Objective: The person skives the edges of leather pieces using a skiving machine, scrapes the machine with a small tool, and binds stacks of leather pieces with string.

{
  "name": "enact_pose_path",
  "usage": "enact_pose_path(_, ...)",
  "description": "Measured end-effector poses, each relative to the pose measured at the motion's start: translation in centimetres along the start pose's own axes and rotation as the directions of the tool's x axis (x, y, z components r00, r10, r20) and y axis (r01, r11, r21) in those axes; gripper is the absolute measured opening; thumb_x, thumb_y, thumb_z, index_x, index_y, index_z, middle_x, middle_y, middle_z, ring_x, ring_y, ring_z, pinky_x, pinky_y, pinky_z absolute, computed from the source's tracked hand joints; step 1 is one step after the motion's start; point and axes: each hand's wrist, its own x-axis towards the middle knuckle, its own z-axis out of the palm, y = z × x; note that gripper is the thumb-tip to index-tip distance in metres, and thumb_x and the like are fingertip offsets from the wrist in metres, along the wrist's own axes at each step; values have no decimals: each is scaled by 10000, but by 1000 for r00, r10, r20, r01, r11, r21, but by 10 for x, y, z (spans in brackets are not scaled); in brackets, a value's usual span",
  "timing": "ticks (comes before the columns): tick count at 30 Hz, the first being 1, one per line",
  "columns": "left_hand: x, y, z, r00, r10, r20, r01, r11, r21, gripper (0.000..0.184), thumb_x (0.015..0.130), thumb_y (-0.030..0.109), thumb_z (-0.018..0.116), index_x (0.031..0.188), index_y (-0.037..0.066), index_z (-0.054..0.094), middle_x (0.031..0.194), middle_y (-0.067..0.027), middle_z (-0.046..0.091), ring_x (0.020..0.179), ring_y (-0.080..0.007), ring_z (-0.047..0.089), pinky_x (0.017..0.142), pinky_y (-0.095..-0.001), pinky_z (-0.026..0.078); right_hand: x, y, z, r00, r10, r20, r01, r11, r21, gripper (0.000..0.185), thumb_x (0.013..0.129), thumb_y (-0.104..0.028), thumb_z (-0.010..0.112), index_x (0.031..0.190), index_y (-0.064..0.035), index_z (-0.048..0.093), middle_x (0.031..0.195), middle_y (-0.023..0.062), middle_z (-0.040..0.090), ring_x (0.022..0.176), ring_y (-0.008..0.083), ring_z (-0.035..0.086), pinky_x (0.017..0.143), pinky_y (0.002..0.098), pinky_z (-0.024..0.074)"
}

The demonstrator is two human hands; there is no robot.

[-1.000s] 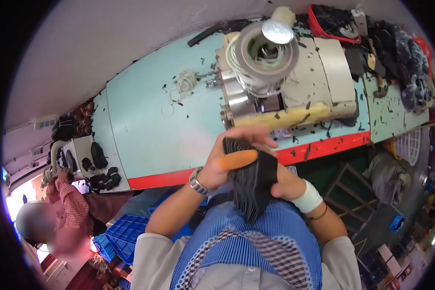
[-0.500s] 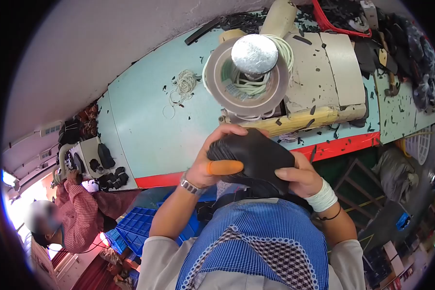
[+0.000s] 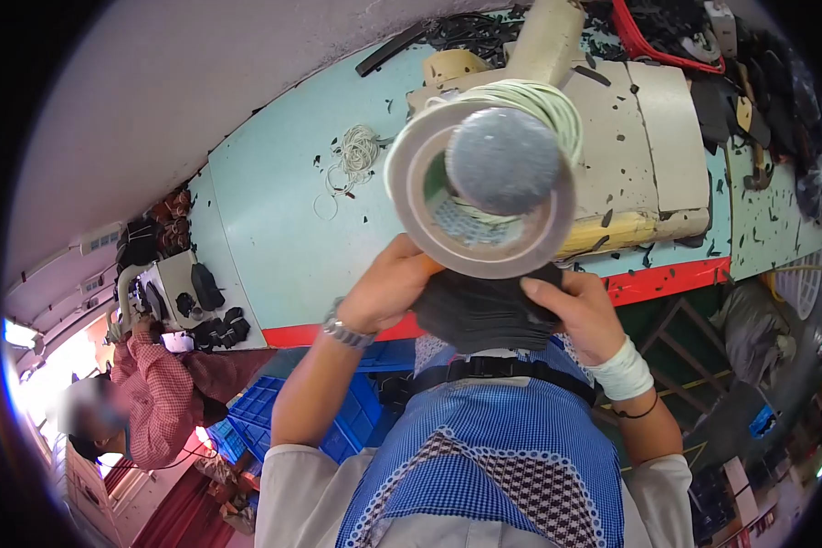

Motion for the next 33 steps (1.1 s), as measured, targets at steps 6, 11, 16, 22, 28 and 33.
enact_pose_path(6,-7,8,4,986,169,11,-168,982,-86,306,919,155,582,1110,-82,619,1078,-135,666,985,-145,615,848,-281,492,-8,-24,-2,998,62,3,-62,994,85,324,826,-168,695,1060,43,620,923,87,672,749,146,672,623,269,583)
enact_pose_path(11,-9,21,-4,978,135,156,-117,986,-122,257,902,164,609,964,-76,675,881,-109,697,771,-143,649,722,-262,507,-18,-29,1,998,9,-58,-4,997,77,362,819,-169,704,1090,53,610,932,88,673,757,147,679,594,246,574)
enact_pose_path(16,-10,30,1,982,-25,187,84,945,-316,304,906,189,603,1005,-91,668,936,-125,699,804,-116,645,730,-257,511,-16,-29,5,993,6,-117,-4,1000,11,368,818,-181,706,1098,35,608,955,88,671,747,141,669,610,258,564)
enact_pose_path(22,-8,16,3,997,79,19,-80,996,49,318,914,201,605,1023,-91,665,961,-112,696,824,-118,646,734,-253,509,-18,-29,9,987,-71,-146,89,988,125,317,822,-112,698,1068,68,610,924,82,672,731,121,645,620,252,536)
enact_pose_path(28,-5,12,-18,982,97,164,-116,986,116,327,907,244,642,967,-74,684,909,-91,697,795,-93,640,714,-224,493,-15,-27,8,989,-76,-127,88,992,91,269,827,-64,679,1047,79,620,928,82,674,751,109,634,705,248,527)
enact_pose_path(33,-22,33,21,989,132,-60,-131,991,18,307,907,234,642,900,-68,694,801,-52,679,702,-67,598,618,-212,458,-13,-24,10,970,-168,-176,181,982,57,275,816,-41,680,1055,79,614,945,80,669,820,115,626,767,256,507)
